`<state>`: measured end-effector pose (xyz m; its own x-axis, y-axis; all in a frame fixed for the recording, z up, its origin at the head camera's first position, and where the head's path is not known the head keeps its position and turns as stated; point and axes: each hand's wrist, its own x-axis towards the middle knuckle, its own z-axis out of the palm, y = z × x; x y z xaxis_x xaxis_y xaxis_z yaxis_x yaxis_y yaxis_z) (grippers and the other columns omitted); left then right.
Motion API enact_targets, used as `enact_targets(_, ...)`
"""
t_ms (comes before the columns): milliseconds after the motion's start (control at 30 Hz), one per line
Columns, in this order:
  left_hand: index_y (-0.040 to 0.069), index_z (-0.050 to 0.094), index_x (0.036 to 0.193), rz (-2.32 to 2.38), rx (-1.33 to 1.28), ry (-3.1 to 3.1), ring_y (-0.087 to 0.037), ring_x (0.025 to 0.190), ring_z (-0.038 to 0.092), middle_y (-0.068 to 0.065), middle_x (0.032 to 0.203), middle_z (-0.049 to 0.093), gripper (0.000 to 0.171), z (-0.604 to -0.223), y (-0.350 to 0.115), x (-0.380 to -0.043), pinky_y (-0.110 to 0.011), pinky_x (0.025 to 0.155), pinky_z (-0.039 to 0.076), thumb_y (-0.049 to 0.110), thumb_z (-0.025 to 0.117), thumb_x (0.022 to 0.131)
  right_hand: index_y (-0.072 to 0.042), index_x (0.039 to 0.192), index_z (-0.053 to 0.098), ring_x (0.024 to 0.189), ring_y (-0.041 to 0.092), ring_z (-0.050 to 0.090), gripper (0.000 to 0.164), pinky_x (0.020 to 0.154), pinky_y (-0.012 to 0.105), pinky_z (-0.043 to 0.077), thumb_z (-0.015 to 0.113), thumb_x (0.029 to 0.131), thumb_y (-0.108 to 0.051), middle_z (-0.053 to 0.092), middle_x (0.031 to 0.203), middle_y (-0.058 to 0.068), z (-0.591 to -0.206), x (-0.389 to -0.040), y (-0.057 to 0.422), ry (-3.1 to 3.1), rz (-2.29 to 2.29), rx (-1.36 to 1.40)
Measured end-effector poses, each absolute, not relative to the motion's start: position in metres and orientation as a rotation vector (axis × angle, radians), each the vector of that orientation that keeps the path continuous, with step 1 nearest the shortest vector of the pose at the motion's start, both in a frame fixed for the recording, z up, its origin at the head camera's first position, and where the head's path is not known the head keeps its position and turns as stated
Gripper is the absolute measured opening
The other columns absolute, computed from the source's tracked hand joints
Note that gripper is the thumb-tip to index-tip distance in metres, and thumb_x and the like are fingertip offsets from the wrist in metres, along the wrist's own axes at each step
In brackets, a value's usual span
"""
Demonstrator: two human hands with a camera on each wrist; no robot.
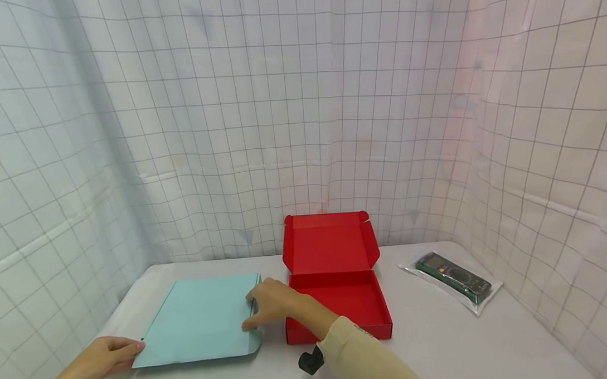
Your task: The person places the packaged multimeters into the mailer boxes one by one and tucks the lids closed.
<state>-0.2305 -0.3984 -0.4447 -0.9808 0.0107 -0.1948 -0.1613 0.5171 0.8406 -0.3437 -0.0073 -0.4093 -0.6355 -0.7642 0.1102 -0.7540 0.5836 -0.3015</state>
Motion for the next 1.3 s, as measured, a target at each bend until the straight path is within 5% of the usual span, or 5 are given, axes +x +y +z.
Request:
enact_targets(333, -0.007, 0.065, 0.129, 1.255, -0.010, 2.926, -0.034, 0.110, 0.067, -0.016, 0.124, 0.069, 0.050, -0.426, -0.385, -0.227, -0.049, 0.090, 0.057, 0.032, 0.073, 0.099, -0.006, 0.133, 0.071, 0.100, 0.013, 0.071, 0.054, 0.077, 0.014, 0.054, 0.082, 0.090, -0.035, 0.074, 0.118, 0.000, -0.404, -0.328, 0.009, 2.717, -0.746, -1.332)
enact_targets(533, -0.005, 0.069, 0.121, 1.122, 0.433, 3.274, -0.031, 0.108, 0.068, -0.015, 0.120, 0.071, 0.036, -0.427, -0.367, -0.231, -0.038, 0.083, 0.060, 0.016, 0.079, 0.093, -0.003, 0.127, 0.073, 0.093, 0.011, 0.072, 0.047, 0.075, 0.016, 0.054, 0.083, 0.090, -0.031, 0.076, 0.110, 0.002, -0.408, -0.312, 0.016, 2.702, -0.883, -1.253)
enact_targets(733, 0.001, 0.072, 0.117, 1.040, 0.739, 3.350, -0.022, 0.109, 0.067, -0.006, 0.118, 0.072, 0.034, -0.435, -0.357, -0.237, -0.042, 0.082, 0.061, 0.012, 0.084, 0.087, 0.000, 0.126, 0.073, 0.093, 0.007, 0.071, 0.045, 0.081, 0.020, 0.056, 0.083, 0.090, -0.025, 0.075, 0.113, 0.002, -0.416, -0.289, 0.017, 2.528, -1.147, -1.088)
enact_targets(933, 0.006, 0.075, 0.115, 0.910, 0.670, 3.309, -0.036, 0.114, 0.066, -0.005, 0.122, 0.071, 0.036, -0.439, -0.353, -0.237, -0.040, 0.094, 0.056, 0.025, 0.086, 0.087, 0.003, 0.129, 0.070, 0.102, 0.017, 0.072, 0.048, 0.086, 0.029, 0.059, 0.083, 0.089, -0.018, 0.073, 0.123, 0.007, -0.424, -0.269, 0.016, 2.449, -1.330, -0.905)
enact_targets(1300, 0.005, 0.076, 0.117, 0.905, 0.613, 3.273, -0.038, 0.118, 0.064, -0.005, 0.125, 0.069, 0.038, -0.442, -0.354, -0.234, -0.050, 0.096, 0.054, 0.031, 0.083, 0.090, 0.008, 0.128, 0.068, 0.102, 0.019, 0.070, 0.048, 0.091, 0.040, 0.058, 0.083, 0.088, -0.015, 0.073, 0.120, 0.010, -0.449, -0.267, 0.007, 2.450, -1.317, -0.747)
